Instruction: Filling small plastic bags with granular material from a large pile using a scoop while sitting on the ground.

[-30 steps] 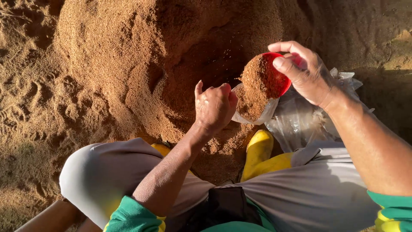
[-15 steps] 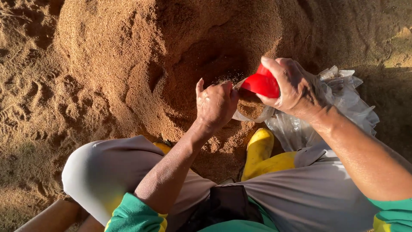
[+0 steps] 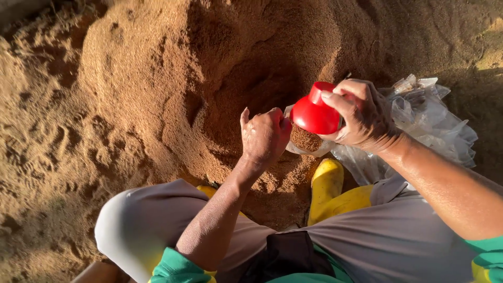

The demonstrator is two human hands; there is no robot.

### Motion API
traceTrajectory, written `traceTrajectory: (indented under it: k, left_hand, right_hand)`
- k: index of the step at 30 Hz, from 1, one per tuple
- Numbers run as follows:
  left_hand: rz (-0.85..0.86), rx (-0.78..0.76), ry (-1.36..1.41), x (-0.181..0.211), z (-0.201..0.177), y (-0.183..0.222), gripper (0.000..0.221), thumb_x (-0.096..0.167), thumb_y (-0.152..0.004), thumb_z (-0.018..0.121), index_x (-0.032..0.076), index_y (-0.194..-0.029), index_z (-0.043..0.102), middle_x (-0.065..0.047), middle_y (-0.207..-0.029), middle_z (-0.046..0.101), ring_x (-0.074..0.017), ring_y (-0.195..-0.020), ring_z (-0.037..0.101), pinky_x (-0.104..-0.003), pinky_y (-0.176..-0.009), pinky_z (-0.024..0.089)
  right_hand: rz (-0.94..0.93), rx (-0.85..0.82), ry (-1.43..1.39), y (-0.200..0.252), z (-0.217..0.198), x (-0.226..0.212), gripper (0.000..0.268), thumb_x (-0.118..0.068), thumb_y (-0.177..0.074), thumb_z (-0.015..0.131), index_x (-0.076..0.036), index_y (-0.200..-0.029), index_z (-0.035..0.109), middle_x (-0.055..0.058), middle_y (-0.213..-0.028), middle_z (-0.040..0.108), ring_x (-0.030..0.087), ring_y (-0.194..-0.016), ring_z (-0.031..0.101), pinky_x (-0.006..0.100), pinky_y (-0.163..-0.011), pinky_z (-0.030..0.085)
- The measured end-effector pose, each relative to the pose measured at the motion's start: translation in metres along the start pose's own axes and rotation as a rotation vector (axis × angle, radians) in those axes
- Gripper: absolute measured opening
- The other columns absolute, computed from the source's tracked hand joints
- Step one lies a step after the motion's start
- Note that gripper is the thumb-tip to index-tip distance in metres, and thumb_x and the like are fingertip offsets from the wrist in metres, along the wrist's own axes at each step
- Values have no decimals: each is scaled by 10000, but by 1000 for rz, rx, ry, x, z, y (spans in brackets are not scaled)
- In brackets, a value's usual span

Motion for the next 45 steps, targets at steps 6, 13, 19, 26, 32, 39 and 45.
traceTrajectory:
  k: [6,13,19,26,32,39,45]
  left_hand:
    - [-11,-63,25,8,-10,3,219,246,-916,611,138,-731,659,-58,-552,665,-303,-703,769,-641,-1142,314]
    - [-42,-121,-23,9,7,13,230,271,-947,569,134,-794,673,-103,-632,717,-313,-757,780,-625,-1163,299]
    - [-55,-130,-97,-9,29,19,286,378,-963,548,180,-766,611,-80,-603,698,-317,-723,774,-579,-1091,376]
    - [-26,-62,-87,-28,26,-2,308,284,-1055,493,164,-829,664,-78,-639,719,-240,-671,757,-485,-1083,444]
    - [-30,-43,-91,-13,8,-25,291,263,-1060,533,153,-838,686,-19,-570,677,-169,-507,670,-353,-849,542]
    - [-14,-19,-103,-20,18,-36,219,304,-1027,585,201,-852,667,2,-595,680,-165,-625,721,-431,-974,451]
    - [22,-82,-145,-2,14,-20,261,368,-1006,577,183,-827,615,-25,-600,690,-232,-643,728,-507,-977,416]
  right_hand:
    - [569,157,-413,-9,-3,57,828,-486,-889,771,15,-1466,453,209,-1053,487,358,-982,530,523,-907,476]
    - [1248,-160,-450,127,71,147,624,-378,-988,771,-4,-1354,431,134,-932,568,301,-811,591,406,-706,453]
    - [1551,-586,-288,287,178,203,839,-661,-826,754,-106,-1379,455,115,-1040,747,343,-1032,698,490,-893,502]
    - [1206,-723,-642,46,58,76,553,-447,-1006,635,16,-1308,602,331,-1254,625,461,-1223,584,568,-1083,417]
    - [582,-813,-244,49,92,33,475,17,-983,474,-105,-524,464,44,-420,458,117,-316,434,286,-277,376]
    - [725,-981,-114,49,68,27,409,-1,-872,596,-145,-529,427,-24,-455,388,112,-383,383,271,-382,364]
    - [682,-1132,-41,32,56,27,349,-94,-945,591,-121,-601,642,-7,-520,536,112,-418,458,275,-459,397]
Point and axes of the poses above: each hand's wrist, its own y-axis away from the middle knuckle, its own z-axis out of the palm, x = y × z, the point moved 10 cm from there along -y, towards the middle knuckle
